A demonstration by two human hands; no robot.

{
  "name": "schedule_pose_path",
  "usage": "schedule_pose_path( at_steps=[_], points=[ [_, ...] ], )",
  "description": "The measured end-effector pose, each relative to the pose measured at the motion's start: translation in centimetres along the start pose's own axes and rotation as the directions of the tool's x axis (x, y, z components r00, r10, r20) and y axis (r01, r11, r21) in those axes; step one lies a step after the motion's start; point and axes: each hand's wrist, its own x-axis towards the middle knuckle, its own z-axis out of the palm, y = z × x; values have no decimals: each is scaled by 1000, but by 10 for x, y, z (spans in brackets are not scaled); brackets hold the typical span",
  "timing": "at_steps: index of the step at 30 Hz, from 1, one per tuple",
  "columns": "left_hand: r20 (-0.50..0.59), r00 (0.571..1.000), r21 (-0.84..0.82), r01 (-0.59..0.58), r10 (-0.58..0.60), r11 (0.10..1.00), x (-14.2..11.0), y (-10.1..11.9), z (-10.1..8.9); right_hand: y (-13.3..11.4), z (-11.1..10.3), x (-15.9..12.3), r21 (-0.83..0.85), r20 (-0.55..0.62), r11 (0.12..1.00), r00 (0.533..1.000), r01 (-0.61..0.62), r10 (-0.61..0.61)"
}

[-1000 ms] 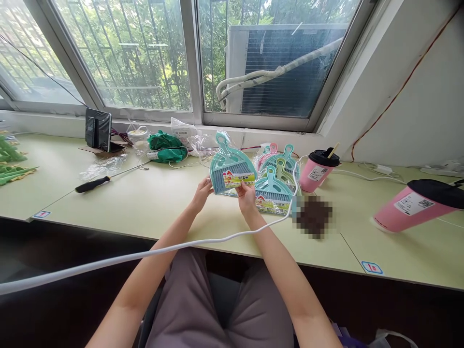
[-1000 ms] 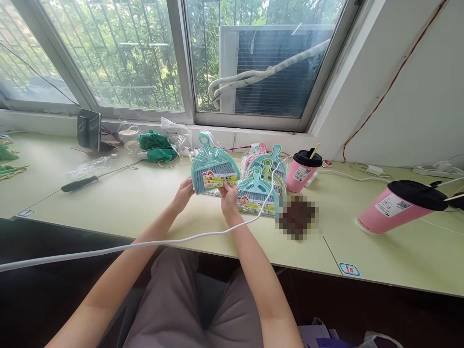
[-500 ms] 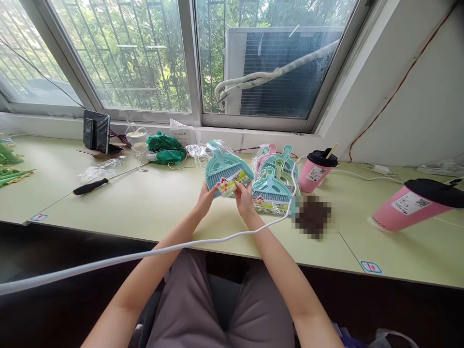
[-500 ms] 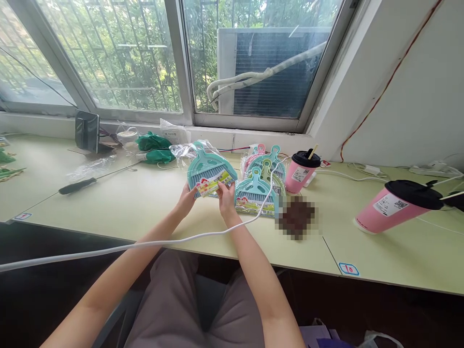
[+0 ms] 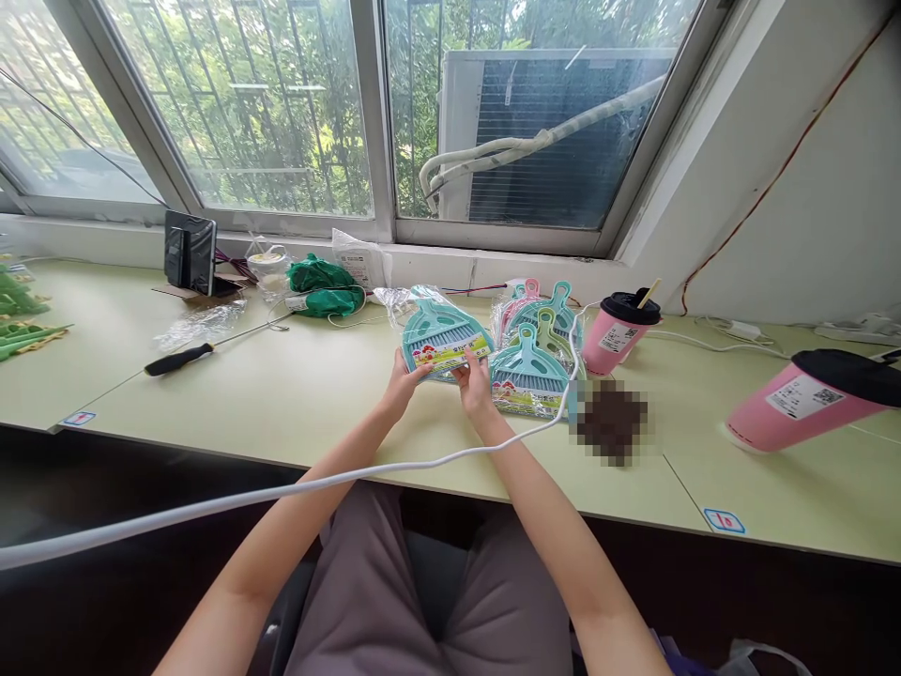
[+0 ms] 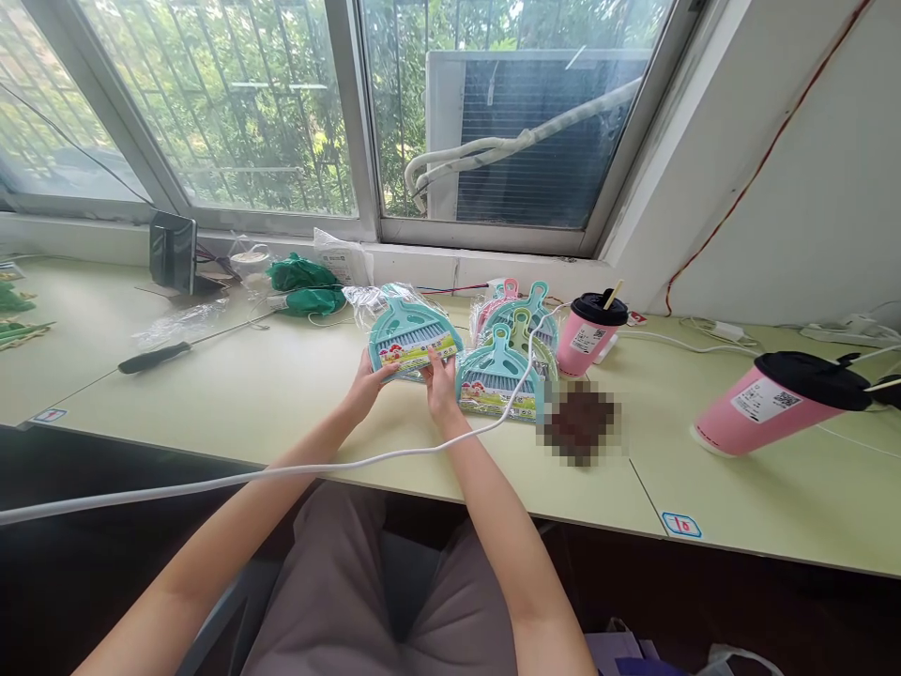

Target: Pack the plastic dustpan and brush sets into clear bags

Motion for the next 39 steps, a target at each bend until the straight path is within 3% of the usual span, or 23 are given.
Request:
schedule_pose_path(
  at_steps=[4,9,11,12,13,14,15,16,18,19,22,24,30,35,39],
  points=[
    [-27,999,27,-45,46,999,1,2,-1,1,1,-3,-36,118,999,993,-6,10],
    [111,993,199,-63,42,978,-12,0,-3,1,-4,1,-18,-14,999,999,-34,34],
    [-9,991,377,-121,134,918,-22,2,-9,1,-6,3,-11,-48,998,997,-55,54],
    [-101,963,494,-170,250,853,-26,6,-12,1,-7,4,-11,-57,997,996,-71,70],
    [-180,893,619,-223,412,753,-29,12,-16,1,-7,4,-15,-59,996,994,-89,88],
    [-174,813,739,-265,556,619,-31,20,-20,1,-7,4,-22,-51,994,993,-107,106],
    [-86,760,832,-301,644,466,-30,28,-22,2,-7,3,-31,-33,992,992,-123,122],
    [53,748,885,-342,661,315,-27,37,-23,4,-7,3,-43,-10,989,990,-140,140],
    [311,785,910,-409,535,71,-15,50,-21,7,-5,1,-92,39,976,979,-197,201],
    [364,812,912,-411,456,4,-9,53,-20,8,-4,1,-131,61,962,967,-238,247],
    [334,919,942,-331,208,-51,7,48,-15,12,-3,1,-265,86,890,911,-370,404],
    [261,962,964,-255,85,-72,10,36,-16,13,-4,2,-323,89,846,876,-424,473],
    [226,965,970,-210,131,-120,1,16,-17,23,-8,11,-321,85,826,855,-463,512],
    [198,977,950,-171,81,-259,8,27,-6,34,-8,15,-370,-22,844,912,-388,410],
    [194,978,961,-174,73,-215,13,35,3,38,-4,14,-425,-7,853,943,-304,332]
  ],
)
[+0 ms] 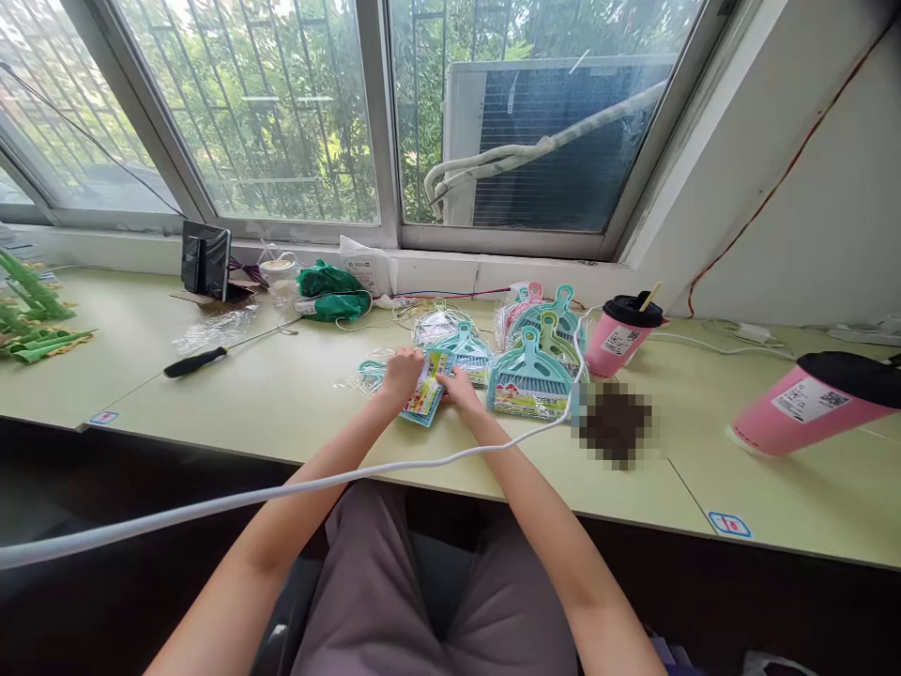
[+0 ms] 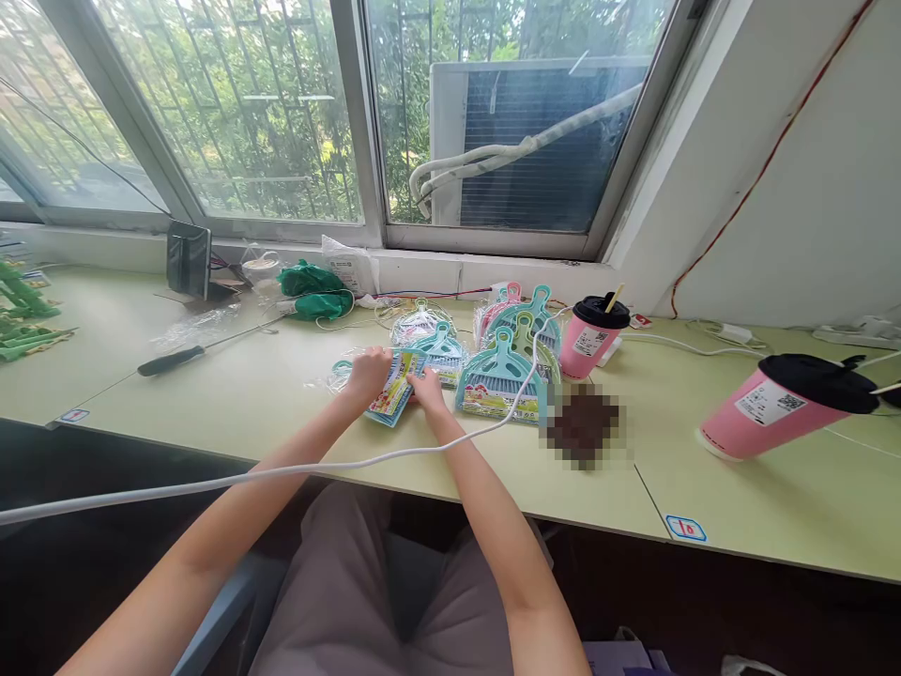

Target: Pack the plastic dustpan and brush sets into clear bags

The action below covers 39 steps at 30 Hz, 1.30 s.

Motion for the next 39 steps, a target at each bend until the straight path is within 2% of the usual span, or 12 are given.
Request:
schedule_pose_path(
  at_steps=[5,8,13,19,22,25,29,31,34,36,37,39],
  points=[
    [-102,993,-116,-79,67,990,-7,9,-2,0,9,-6,-30,-85,996,992,87,-90],
    [-122,987,-48,-109,102,993,-13,12,-2,-1,12,-13,6,-99,989,984,148,-146],
    [-220,973,41,-62,69,997,-5,9,-13,-5,16,-21,19,-47,973,972,229,-228],
    [-177,982,-37,-73,65,997,11,12,-24,-3,20,-21,15,-18,964,965,264,-263],
    [-176,974,-75,-159,144,984,11,18,-22,-2,21,-20,61,-3,965,967,253,-254],
    [-187,960,-215,-245,206,945,8,22,-19,-4,20,-22,186,-7,955,973,230,-233],
    [-336,915,-429,-359,222,829,1,22,-21,-11,15,-27,337,-22,907,966,251,-259],
    [-450,882,-513,-384,140,768,-7,21,-26,-15,11,-28,376,-59,881,956,288,-287],
    [-545,813,-673,-280,-203,685,-22,17,-32,-22,5,-29,424,-91,840,938,339,-333],
    [-496,743,-808,-206,-450,552,-30,11,-32,-26,1,-30,451,-92,821,933,351,-349],
    [-421,749,-875,-187,-511,446,-33,8,-31,-28,0,-30,460,-92,815,931,353,-352],
    [-200,874,-975,-131,-443,182,-34,3,-27,-30,-2,-31,471,-89,808,930,355,-357]
  ],
)
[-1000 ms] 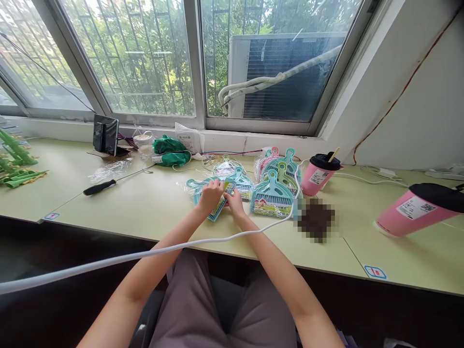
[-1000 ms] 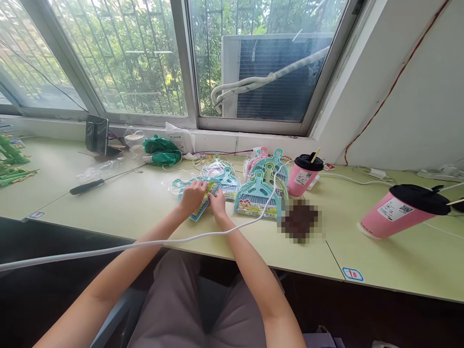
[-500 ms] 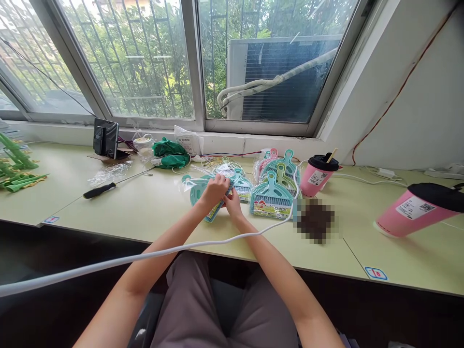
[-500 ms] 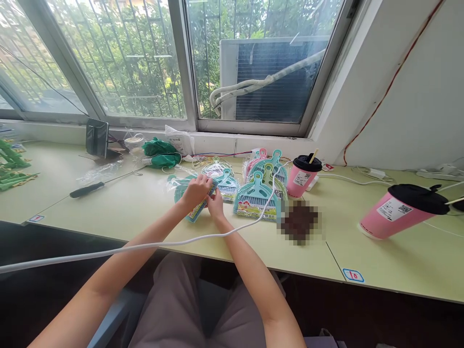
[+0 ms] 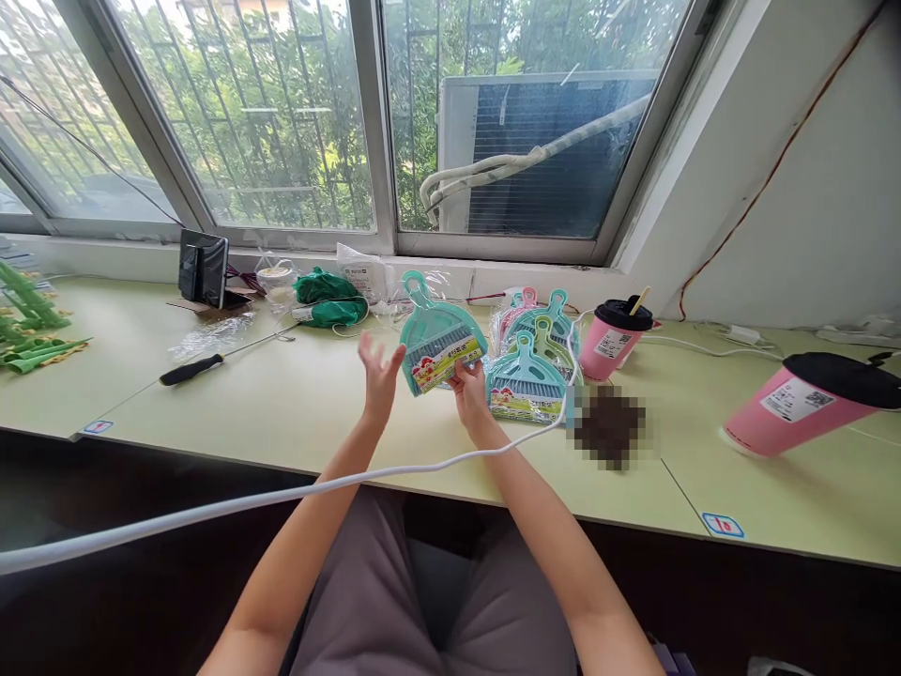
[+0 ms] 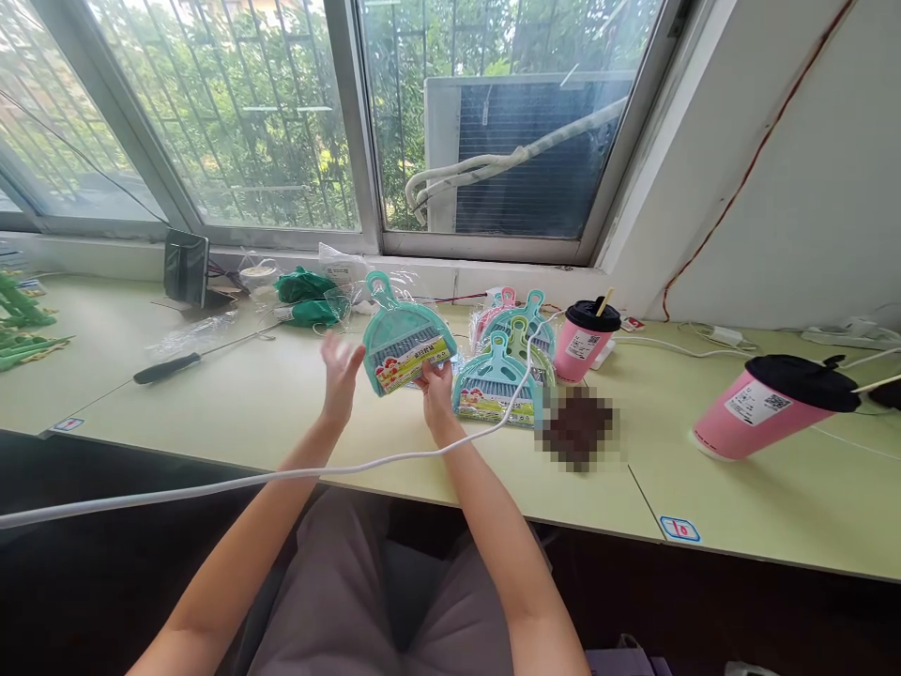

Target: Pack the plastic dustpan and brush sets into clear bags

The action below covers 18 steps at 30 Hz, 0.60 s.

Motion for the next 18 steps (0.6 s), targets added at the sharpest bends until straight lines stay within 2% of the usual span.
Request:
schedule_pose_path(
  at_steps=[1,2,3,4,8,10,14,18],
  points=[
    [138,986,-85,106,-93,991,0,-4,-1,-1,0,0,5,4,1000,1000,1,-1],
    [261,953,-143,197,-155,970,0,-8,-1,-1,0,0,9,8,1000,1000,1,-1],
    [339,922,-180,258,-187,949,0,-13,0,-1,0,0,14,14,1000,1000,0,-1],
    [359,913,-208,283,-196,936,-2,-17,2,0,-1,1,15,21,1000,1000,-1,0],
    [268,948,-231,238,-173,943,-11,-31,14,-1,-5,6,4,3,1000,1000,-4,4],
    [299,939,-183,231,-170,955,-15,-35,19,-2,-9,10,16,-51,1000,999,2,-1],
    [349,924,-92,201,-158,975,-19,-31,21,-5,-13,16,41,-135,999,991,14,-9],
    [378,917,-67,165,-128,984,-19,-23,19,-5,-13,15,96,-137,995,991,14,-1]
  ],
)
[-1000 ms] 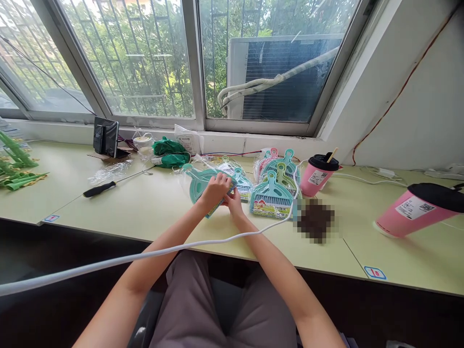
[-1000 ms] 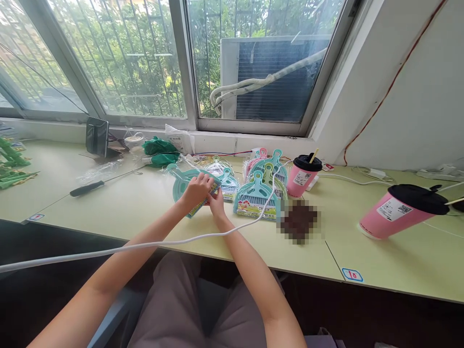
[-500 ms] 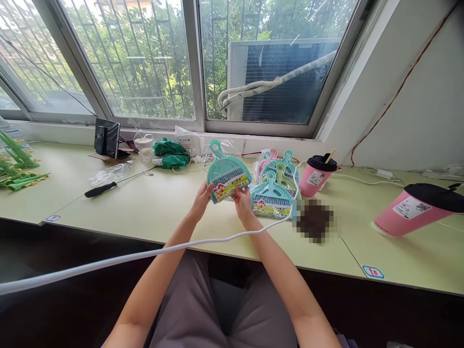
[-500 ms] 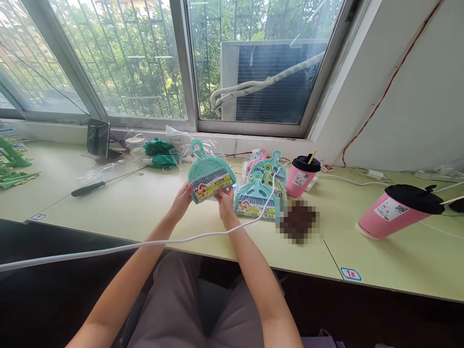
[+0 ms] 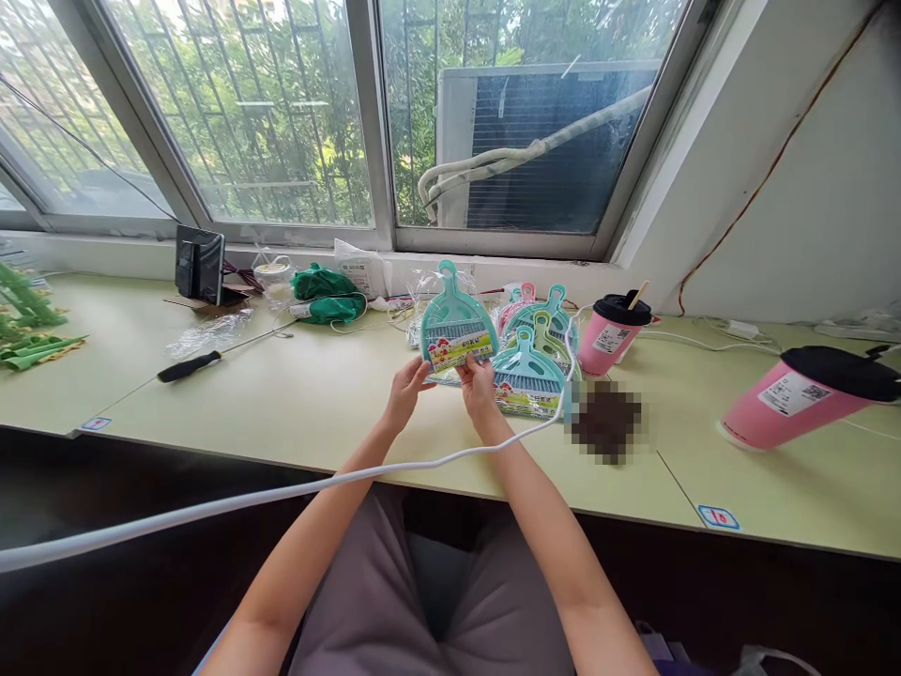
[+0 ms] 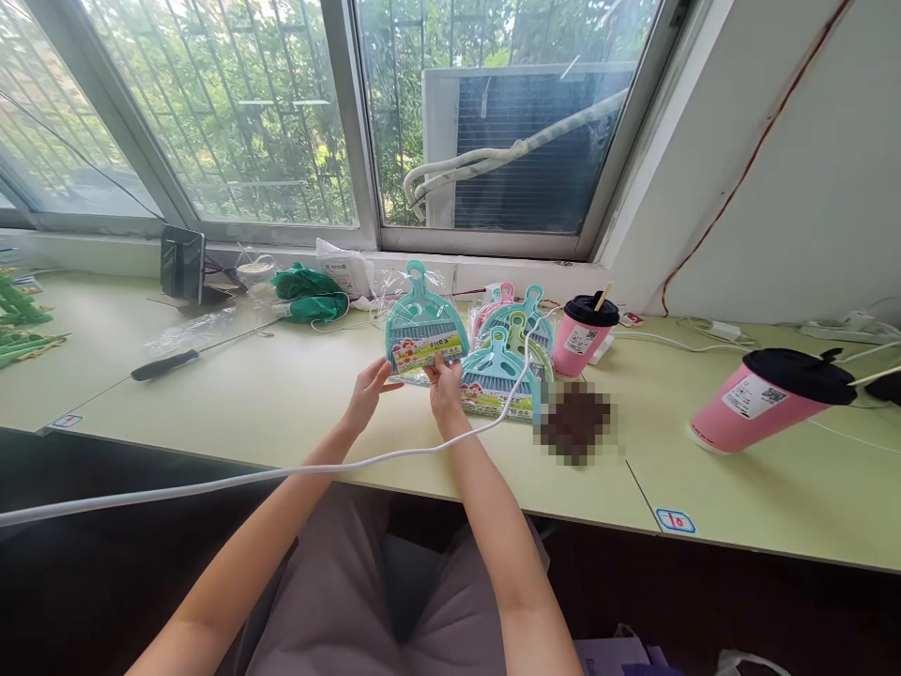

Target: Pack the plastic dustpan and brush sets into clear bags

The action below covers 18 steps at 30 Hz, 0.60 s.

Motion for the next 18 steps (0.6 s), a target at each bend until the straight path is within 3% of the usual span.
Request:
schedule_pose_path(
  at_steps=[4,10,14,18],
  points=[
    [-35,999,59,-16,18,998,-2,-2,-2,-1,3,-3,18,-5,1000,1000,-2,2],
    [-96,989,319,-78,114,945,-4,-8,-3,-4,5,-2,23,-48,1000,999,5,-4],
    [-38,986,380,-136,163,915,-10,-7,3,-8,3,1,2,-48,999,998,49,-49],
    [48,977,479,-203,205,854,-19,-4,12,-13,2,1,-40,-124,995,988,92,-96]
  ],
)
